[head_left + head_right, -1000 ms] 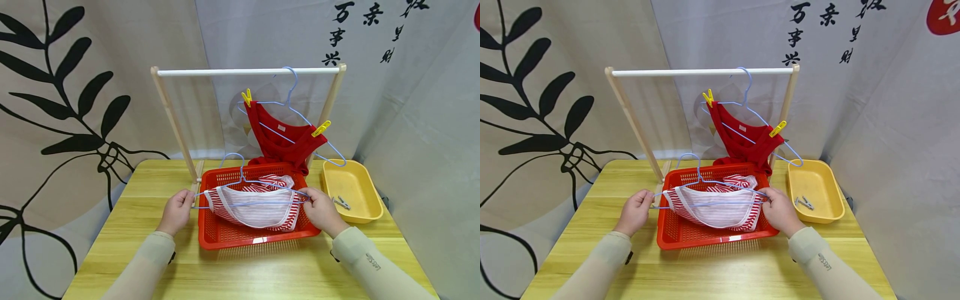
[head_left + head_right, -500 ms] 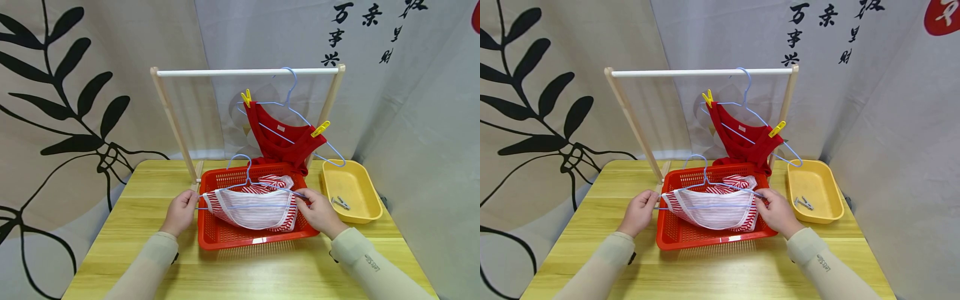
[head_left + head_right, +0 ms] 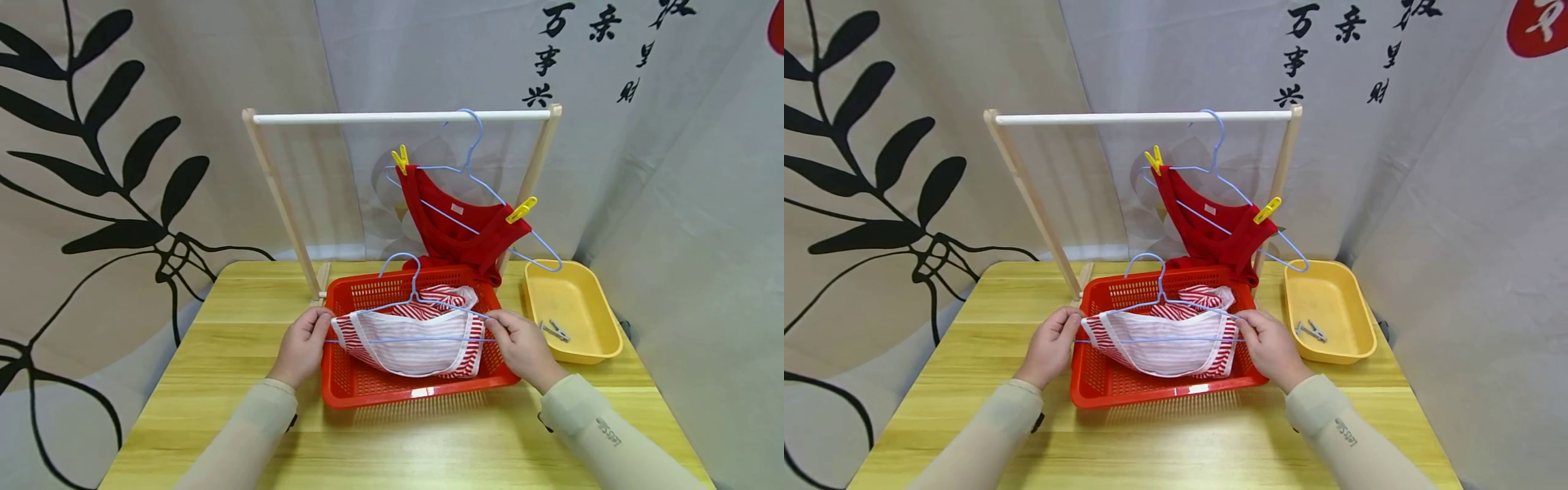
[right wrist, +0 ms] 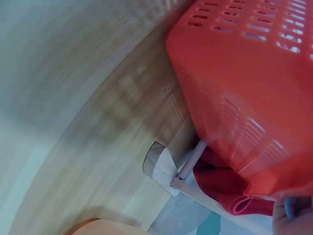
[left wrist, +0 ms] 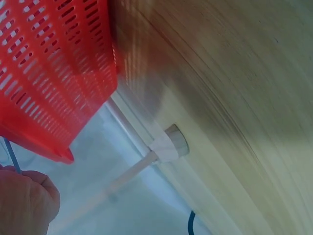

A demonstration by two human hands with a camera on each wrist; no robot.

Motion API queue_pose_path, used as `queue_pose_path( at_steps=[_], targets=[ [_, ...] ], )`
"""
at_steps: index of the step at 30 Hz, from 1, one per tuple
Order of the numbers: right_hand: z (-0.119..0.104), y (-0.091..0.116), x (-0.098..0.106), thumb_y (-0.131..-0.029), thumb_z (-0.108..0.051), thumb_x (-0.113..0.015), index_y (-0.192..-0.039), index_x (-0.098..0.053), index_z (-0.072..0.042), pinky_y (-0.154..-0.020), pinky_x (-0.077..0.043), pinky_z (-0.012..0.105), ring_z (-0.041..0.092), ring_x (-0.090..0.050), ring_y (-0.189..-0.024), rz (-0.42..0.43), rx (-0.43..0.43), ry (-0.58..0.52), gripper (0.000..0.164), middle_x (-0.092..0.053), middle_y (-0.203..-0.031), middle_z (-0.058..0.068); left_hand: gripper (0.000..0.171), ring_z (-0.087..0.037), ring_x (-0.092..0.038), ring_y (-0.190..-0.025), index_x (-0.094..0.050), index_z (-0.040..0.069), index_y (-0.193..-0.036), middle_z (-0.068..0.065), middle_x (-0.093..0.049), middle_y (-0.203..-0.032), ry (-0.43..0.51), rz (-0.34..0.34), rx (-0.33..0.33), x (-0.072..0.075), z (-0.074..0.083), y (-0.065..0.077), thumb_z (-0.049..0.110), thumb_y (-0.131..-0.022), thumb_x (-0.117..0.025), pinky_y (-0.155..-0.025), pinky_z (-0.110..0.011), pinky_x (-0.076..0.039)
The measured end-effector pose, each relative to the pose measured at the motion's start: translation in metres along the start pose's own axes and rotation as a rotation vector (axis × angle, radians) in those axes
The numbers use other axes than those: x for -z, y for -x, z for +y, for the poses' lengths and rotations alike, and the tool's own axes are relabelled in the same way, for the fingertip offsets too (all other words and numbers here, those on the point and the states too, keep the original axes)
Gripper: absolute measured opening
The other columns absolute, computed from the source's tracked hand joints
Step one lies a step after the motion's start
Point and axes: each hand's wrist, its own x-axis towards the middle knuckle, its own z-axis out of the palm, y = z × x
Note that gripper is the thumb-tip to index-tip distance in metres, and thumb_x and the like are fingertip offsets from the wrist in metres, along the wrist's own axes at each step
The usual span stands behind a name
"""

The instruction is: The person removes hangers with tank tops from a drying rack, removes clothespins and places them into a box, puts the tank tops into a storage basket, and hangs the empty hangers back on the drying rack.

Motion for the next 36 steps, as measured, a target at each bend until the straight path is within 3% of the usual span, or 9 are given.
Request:
queue_pose_path(
  at_steps=[6,14,23,34,36],
  targets=[
    [0.001,0.001,0.002,-0.104,-0.009,-0.064,-0.108,-0.077,-0.006,-0.088,-0.057,0.042,0.02,-0.07,-0.097,0.017,-0.006,-0.012,0.014,-0.078,-0.105,0.009,0.03,-0.018,-0.062,-0.09,-0.069,0.01,-0.133,-0.01,-0.069,-0.109,0.002,-0.016,-0.075,-0.004,0.0,-0.001,0.023,-0.107,-0.064,-0.077,-0.021,-0.051],
    [0.0,0.002,0.005,-0.106,-0.011,-0.062,-0.112,-0.077,-0.005,-0.091,-0.057,0.047,0.023,-0.071,-0.101,0.004,-0.03,-0.029,0.018,-0.078,-0.11,0.013,0.018,-0.015,-0.057,-0.083,-0.078,0.014,-0.116,-0.004,-0.063,-0.097,-0.063,-0.011,-0.122,-0.01,0.004,-0.001,0.022,-0.101,-0.072,-0.073,-0.023,-0.05],
    [-0.002,0.0,0.006,-0.104,-0.011,-0.064,-0.114,-0.078,-0.007,-0.091,-0.056,0.05,0.024,-0.072,-0.103,0.028,0.021,0.015,0.017,-0.079,-0.11,0.008,0.014,-0.015,-0.061,-0.084,-0.077,0.014,-0.111,-0.002,-0.063,-0.096,-0.088,-0.044,-0.134,-0.018,0.009,-0.002,0.022,-0.102,-0.07,-0.074,-0.025,-0.054],
    [0.001,0.001,0.009,-0.1,-0.006,-0.068,-0.111,-0.079,-0.006,-0.089,-0.058,0.036,0.029,-0.075,-0.1,0.091,0.054,0.022,0.016,-0.08,-0.107,0.011,0.016,-0.011,-0.054,-0.089,-0.075,0.015,-0.111,0.002,-0.058,-0.095,-0.148,-0.045,-0.145,-0.025,0.012,-0.002,0.024,-0.107,-0.063,-0.08,-0.027,-0.049],
    [0.002,0.001,0.009,-0.101,-0.007,-0.068,-0.111,-0.08,-0.007,-0.089,-0.056,0.024,0.027,-0.075,-0.099,0.094,0.051,0.032,0.015,-0.08,-0.107,0.009,0.017,-0.012,-0.054,-0.092,-0.074,0.015,-0.111,0.002,-0.058,-0.096,-0.166,-0.044,-0.14,-0.026,0.013,-0.002,0.025,-0.107,-0.062,-0.082,-0.028,-0.049]
  ],
)
